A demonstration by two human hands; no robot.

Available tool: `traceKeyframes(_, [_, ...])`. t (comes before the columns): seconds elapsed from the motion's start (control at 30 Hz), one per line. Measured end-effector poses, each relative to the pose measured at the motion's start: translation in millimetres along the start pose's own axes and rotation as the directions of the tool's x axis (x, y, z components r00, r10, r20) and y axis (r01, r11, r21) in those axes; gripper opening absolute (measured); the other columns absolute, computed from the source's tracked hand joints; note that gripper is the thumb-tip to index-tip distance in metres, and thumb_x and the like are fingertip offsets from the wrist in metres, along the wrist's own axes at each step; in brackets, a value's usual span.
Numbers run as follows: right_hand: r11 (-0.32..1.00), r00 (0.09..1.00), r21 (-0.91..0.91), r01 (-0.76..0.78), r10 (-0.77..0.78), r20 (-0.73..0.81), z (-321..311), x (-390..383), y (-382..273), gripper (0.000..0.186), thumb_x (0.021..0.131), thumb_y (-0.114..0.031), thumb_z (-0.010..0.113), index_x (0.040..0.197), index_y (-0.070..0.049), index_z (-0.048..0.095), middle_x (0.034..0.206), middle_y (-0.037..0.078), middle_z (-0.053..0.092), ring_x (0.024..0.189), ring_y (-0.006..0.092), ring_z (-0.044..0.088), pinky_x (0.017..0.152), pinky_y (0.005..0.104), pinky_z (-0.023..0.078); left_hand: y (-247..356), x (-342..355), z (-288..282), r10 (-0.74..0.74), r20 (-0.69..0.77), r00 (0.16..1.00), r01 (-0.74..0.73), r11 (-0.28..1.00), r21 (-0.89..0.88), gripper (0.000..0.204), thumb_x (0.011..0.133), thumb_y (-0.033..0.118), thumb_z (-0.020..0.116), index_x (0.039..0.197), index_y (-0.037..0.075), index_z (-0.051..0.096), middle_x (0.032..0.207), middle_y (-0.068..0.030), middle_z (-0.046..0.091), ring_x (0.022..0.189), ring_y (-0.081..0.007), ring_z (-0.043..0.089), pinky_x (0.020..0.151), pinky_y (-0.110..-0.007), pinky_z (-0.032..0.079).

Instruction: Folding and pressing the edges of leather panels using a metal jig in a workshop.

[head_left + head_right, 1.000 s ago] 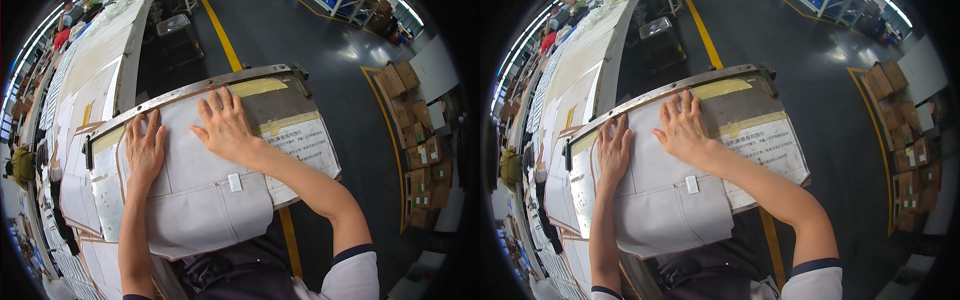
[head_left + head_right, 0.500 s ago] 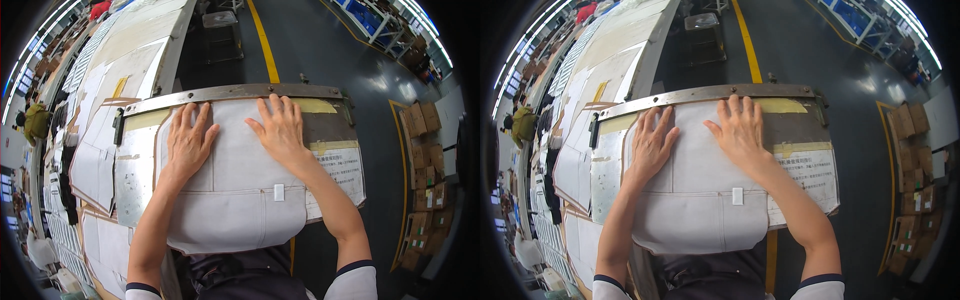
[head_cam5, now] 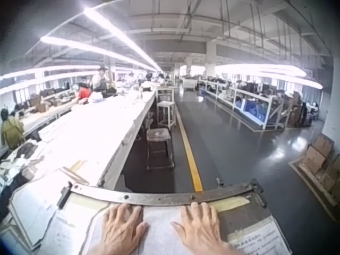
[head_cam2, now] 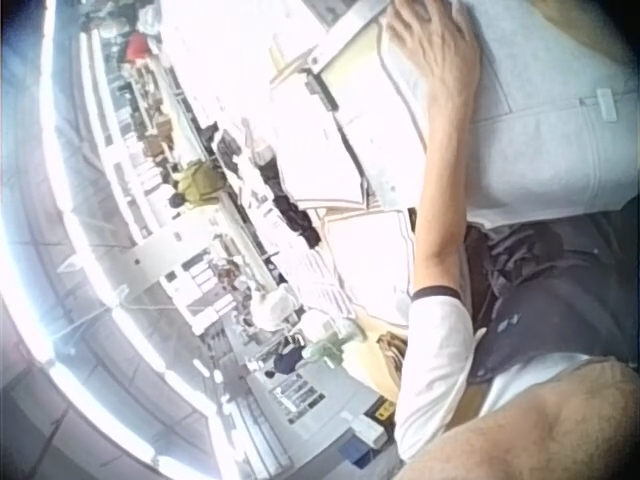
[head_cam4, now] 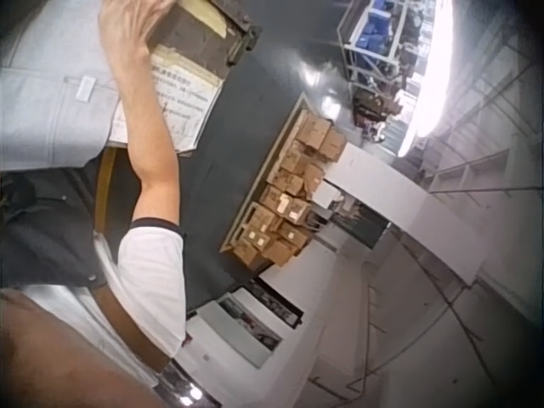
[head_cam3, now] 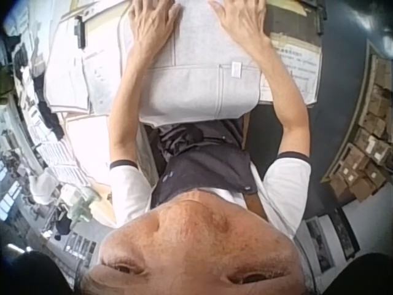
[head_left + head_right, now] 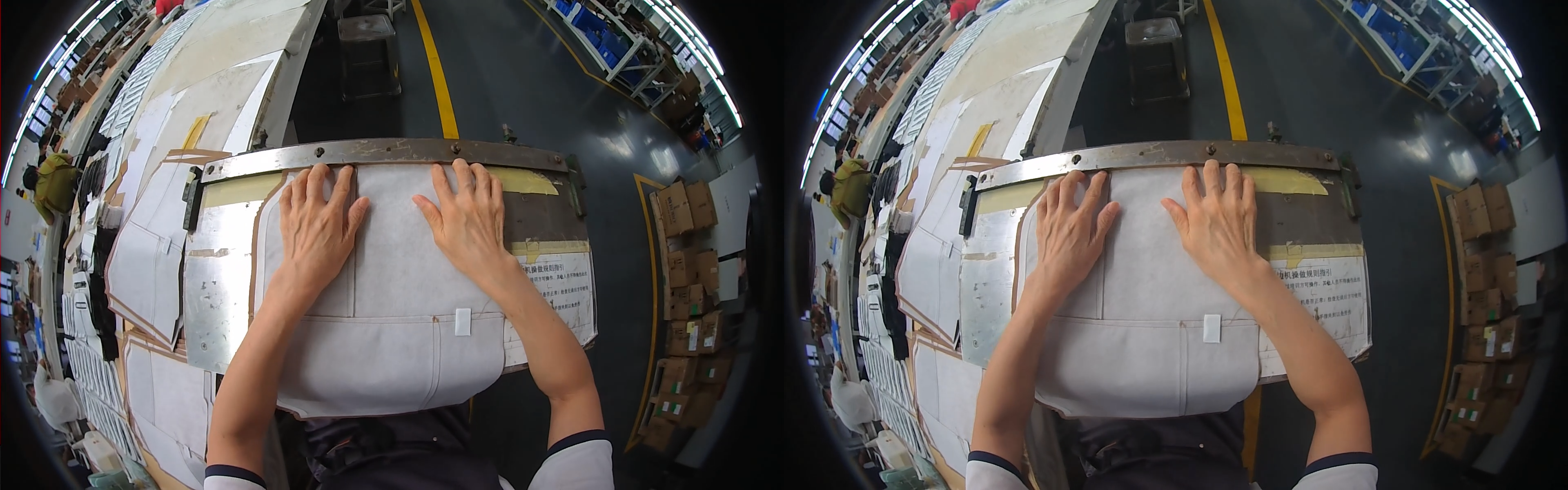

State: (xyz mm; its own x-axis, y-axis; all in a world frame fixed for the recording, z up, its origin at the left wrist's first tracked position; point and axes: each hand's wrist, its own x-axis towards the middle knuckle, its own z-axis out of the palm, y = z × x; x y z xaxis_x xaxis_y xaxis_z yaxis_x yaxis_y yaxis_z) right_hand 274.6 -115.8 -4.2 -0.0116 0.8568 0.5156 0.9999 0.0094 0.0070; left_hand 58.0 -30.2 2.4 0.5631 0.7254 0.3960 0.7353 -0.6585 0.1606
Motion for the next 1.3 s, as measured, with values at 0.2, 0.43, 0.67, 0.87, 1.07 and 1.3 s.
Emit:
traceKeyframes(0.2, [0.999,1.0,0.033,-0.004,0.004,0.002,-3.9,2.3,-2.0,0.05,0.102,-0.041,0.062,0.126,0.003,0.062,0.122,0.025,0.056,0.114,0.0414,0.052,0.097,0.0537,0.043,5.4,1.7,2.0,-0.007,-0.053,0.999,0.01,0.998,0.059,0.045,0.107,0.039,0.052,0.141,0.01,0.059,0.137,-0.0156,0.051,0.136,-0.034,0.042,0.121,-0.056,0.025])
traceKeyframes(0.43, [0.999,1.0,0.042,-0.002,0.002,0.006,-1.0,0.6,0.9,0.049,0.1,-0.039,0.066,0.126,0.003,0.063,0.125,0.025,0.056,0.116,0.0406,0.052,0.097,0.0534,0.044,0.7,-1.3,4.4,-0.002,-0.024,1.0,0.002,1.0,0.005,0.045,0.106,0.041,0.054,0.14,0.012,0.061,0.138,-0.0175,0.052,0.138,-0.0346,0.043,0.12,-0.063,0.021])
traceKeyframes(0.67, [1.0,0.999,-0.001,-0.02,0.02,0.027,-6.2,6.1,-5.7,0.05,0.1,-0.039,0.066,0.126,0.003,0.063,0.129,0.024,0.055,0.12,0.0407,0.051,0.099,0.0518,0.043,9.4,7.2,-2.3,-0.03,-0.017,0.999,0.032,0.991,0.128,0.043,0.104,0.035,0.06,0.141,0.014,0.06,0.135,-0.0167,0.055,0.134,-0.0339,0.048,0.12,-0.064,0.023])
traceKeyframes(0.87, [0.995,0.998,0.098,-0.014,0.008,0.064,-4.9,2.2,-3.1,0.058,0.101,-0.048,0.063,0.132,0.002,0.061,0.132,0.023,0.055,0.125,0.038,0.05,0.102,0.0516,0.042,-0.7,-3.3,-1.1,0.013,-0.094,0.995,-0.011,1.0,0.017,0.043,0.103,0.032,0.062,0.138,0.007,0.06,0.136,-0.0204,0.057,0.135,-0.0352,0.05,0.12,-0.058,0.03])
traceKeyframes(1.07, [0.997,0.991,0.08,0.004,-0.015,0.13,-8.8,2.0,-5.0,0.064,0.103,-0.056,0.055,0.136,-0.002,0.063,0.135,0.024,0.052,0.127,0.0406,0.047,0.103,0.0547,0.042,-29.1,-19.9,-11.9,0.065,0.054,0.996,-0.066,0.997,0.034,0.052,0.109,0.04,0.049,0.148,0.006,0.053,0.155,-0.016,0.051,0.152,-0.0339,0.037,0.126,-0.052,0.024])
traceKeyframes(1.3, [0.997,0.992,0.071,0.028,-0.037,0.117,-5.5,0.5,-4.5,0.066,0.105,-0.057,0.05,0.136,-0.001,0.063,0.134,0.026,0.051,0.127,0.0427,0.047,0.102,0.0558,0.042,-34.9,-17.8,-16.7,0.047,0.097,0.994,-0.049,0.999,0.012,0.054,0.109,0.041,0.043,0.151,0.007,0.052,0.158,-0.015,0.049,0.153,-0.0351,0.035,0.127,-0.054,0.021])
